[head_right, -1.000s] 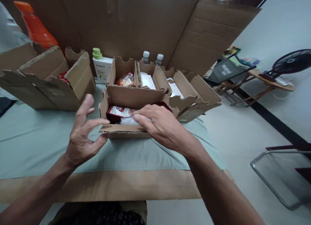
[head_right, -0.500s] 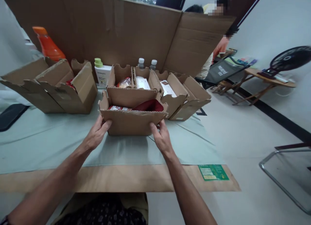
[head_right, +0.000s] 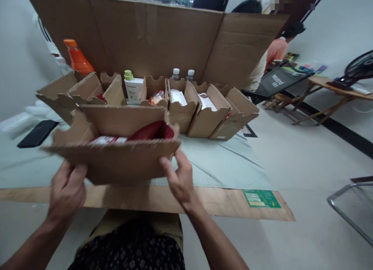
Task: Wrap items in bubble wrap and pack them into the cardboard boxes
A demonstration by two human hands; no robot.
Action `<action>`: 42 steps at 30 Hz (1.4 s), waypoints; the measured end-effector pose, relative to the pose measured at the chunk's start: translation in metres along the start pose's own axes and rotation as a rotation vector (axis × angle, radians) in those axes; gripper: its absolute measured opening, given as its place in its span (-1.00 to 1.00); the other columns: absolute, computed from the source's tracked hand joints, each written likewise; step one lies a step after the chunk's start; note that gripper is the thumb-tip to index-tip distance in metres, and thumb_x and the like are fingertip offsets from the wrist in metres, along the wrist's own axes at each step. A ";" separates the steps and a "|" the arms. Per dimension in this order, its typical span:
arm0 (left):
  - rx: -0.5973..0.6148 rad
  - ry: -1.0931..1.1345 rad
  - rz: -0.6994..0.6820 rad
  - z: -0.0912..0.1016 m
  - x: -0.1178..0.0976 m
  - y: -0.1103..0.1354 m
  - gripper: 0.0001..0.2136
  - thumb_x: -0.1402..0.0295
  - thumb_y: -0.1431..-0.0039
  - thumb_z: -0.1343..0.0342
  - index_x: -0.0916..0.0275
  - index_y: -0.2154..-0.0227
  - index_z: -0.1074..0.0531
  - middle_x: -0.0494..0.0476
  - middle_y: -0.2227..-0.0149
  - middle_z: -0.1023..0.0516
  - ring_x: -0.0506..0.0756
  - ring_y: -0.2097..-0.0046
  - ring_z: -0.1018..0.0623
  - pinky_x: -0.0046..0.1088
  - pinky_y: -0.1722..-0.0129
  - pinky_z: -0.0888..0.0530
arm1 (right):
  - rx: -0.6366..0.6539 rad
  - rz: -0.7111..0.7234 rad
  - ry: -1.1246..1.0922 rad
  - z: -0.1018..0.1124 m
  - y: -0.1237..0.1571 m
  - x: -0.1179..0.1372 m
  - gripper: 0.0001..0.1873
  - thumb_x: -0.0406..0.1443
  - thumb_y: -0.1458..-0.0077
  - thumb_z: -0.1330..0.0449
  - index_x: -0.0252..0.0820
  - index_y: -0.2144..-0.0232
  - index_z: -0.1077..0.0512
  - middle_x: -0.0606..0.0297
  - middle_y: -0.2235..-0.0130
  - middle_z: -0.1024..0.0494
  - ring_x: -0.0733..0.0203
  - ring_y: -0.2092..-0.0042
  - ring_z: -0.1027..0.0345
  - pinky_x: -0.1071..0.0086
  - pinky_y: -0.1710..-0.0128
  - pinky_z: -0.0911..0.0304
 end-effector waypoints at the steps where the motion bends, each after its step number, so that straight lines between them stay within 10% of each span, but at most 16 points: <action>1: -0.006 0.058 -0.038 -0.017 -0.014 -0.019 -0.63 0.14 -0.39 -0.09 0.14 -0.16 -0.45 0.13 -0.02 -0.62 0.19 -0.05 -0.58 -0.25 -0.13 -0.52 | -0.063 -0.006 -0.016 0.009 -0.012 -0.003 -0.64 -0.03 -0.26 -0.17 -0.13 0.09 -0.53 0.21 0.14 -0.64 0.01 0.09 -0.48 0.16 0.05 -0.39; 4: 0.083 0.214 -0.122 -0.074 -0.046 -0.044 -0.51 0.12 -0.37 -0.08 0.21 -0.27 -0.34 0.25 -0.20 -0.51 0.25 -0.23 -0.48 -0.09 -0.29 -0.39 | -0.287 -0.034 0.011 0.054 -0.011 -0.012 -0.64 -0.01 -0.24 -0.17 -0.17 0.18 -0.52 0.23 0.22 -0.61 0.03 0.11 -0.46 0.15 0.06 -0.36; 8: 0.294 0.236 -0.132 -0.100 -0.052 0.010 -0.46 0.18 -0.41 -0.02 0.16 -0.39 -0.19 0.31 -0.32 -0.39 0.29 -0.31 -0.41 -0.01 -0.30 -0.38 | -0.486 -0.053 0.198 0.100 0.054 -0.010 -0.60 -0.05 -0.31 -0.12 -0.10 -0.04 -0.51 0.12 -0.02 -0.56 -0.16 -0.14 -0.36 -0.06 -0.16 -0.22; 11: 0.233 0.147 -0.026 -0.064 -0.026 0.043 -0.57 0.19 -0.41 -0.04 0.14 -0.27 -0.35 0.26 -0.11 -0.57 0.26 -0.14 -0.55 -0.16 -0.12 -0.53 | -0.398 -0.062 0.182 0.073 0.073 -0.003 -0.64 -0.06 -0.32 -0.11 -0.06 0.00 -0.53 0.10 0.09 -0.57 -0.19 -0.04 -0.41 -0.05 -0.05 -0.32; 15: 0.003 0.062 0.016 -0.023 -0.014 0.004 -0.67 0.13 -0.40 -0.08 0.20 -0.07 -0.50 0.14 0.07 -0.62 0.18 0.01 -0.57 -0.31 -0.01 -0.53 | -0.254 -0.041 0.017 0.016 0.019 0.006 -0.65 -0.07 -0.33 -0.07 -0.07 0.00 -0.48 0.18 0.09 -0.57 -0.03 0.03 -0.44 0.11 0.01 -0.37; 19: -0.006 0.137 -0.133 -0.049 -0.036 -0.037 -0.53 0.10 -0.38 -0.09 0.16 -0.27 -0.35 0.23 -0.16 -0.52 0.23 -0.22 -0.47 -0.18 -0.24 -0.39 | -0.374 0.060 0.008 0.030 -0.021 0.007 -0.67 -0.11 -0.32 -0.05 -0.13 0.05 -0.48 0.17 0.10 -0.54 -0.01 0.00 -0.40 0.12 -0.04 -0.33; 23: 0.102 0.147 -0.151 -0.075 -0.029 -0.012 -0.48 0.16 -0.39 -0.11 0.13 -0.35 -0.26 0.28 -0.32 -0.38 0.28 -0.33 -0.37 -0.07 -0.34 -0.32 | -0.416 0.089 0.205 0.048 -0.002 -0.008 -0.65 -0.17 -0.35 0.00 -0.15 0.04 -0.51 0.08 0.07 -0.52 -0.07 -0.05 -0.38 0.06 -0.08 -0.30; 32: -0.200 -0.033 0.136 0.001 0.035 0.057 -0.29 0.26 -0.36 -0.13 0.14 -0.47 0.03 0.31 -0.37 -0.29 0.34 -0.41 -0.28 0.00 -0.42 -0.23 | 0.192 0.024 -0.211 -0.102 -0.059 -0.031 -0.43 0.07 -0.33 -0.01 -0.08 -0.20 -0.38 0.14 -0.18 -0.52 -0.02 -0.21 -0.36 0.09 -0.24 -0.26; 42: -0.026 -0.138 -0.047 -0.025 0.032 0.077 -0.24 0.39 -0.29 -0.16 0.01 -0.48 0.04 0.23 -0.48 -0.06 0.33 -0.47 -0.16 0.01 -0.42 -0.24 | 0.115 0.178 -0.022 -0.150 -0.079 -0.015 -0.26 0.14 -0.38 0.22 -0.06 -0.43 -0.07 0.12 -0.45 -0.16 0.04 -0.47 0.03 -0.02 -0.45 0.08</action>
Point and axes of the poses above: each hand's wrist, its own y-axis away from the middle knuckle, its own z-axis out of the back of the hand, x = y × z, the point moved 9 cm from there along -y, towards the middle knuckle
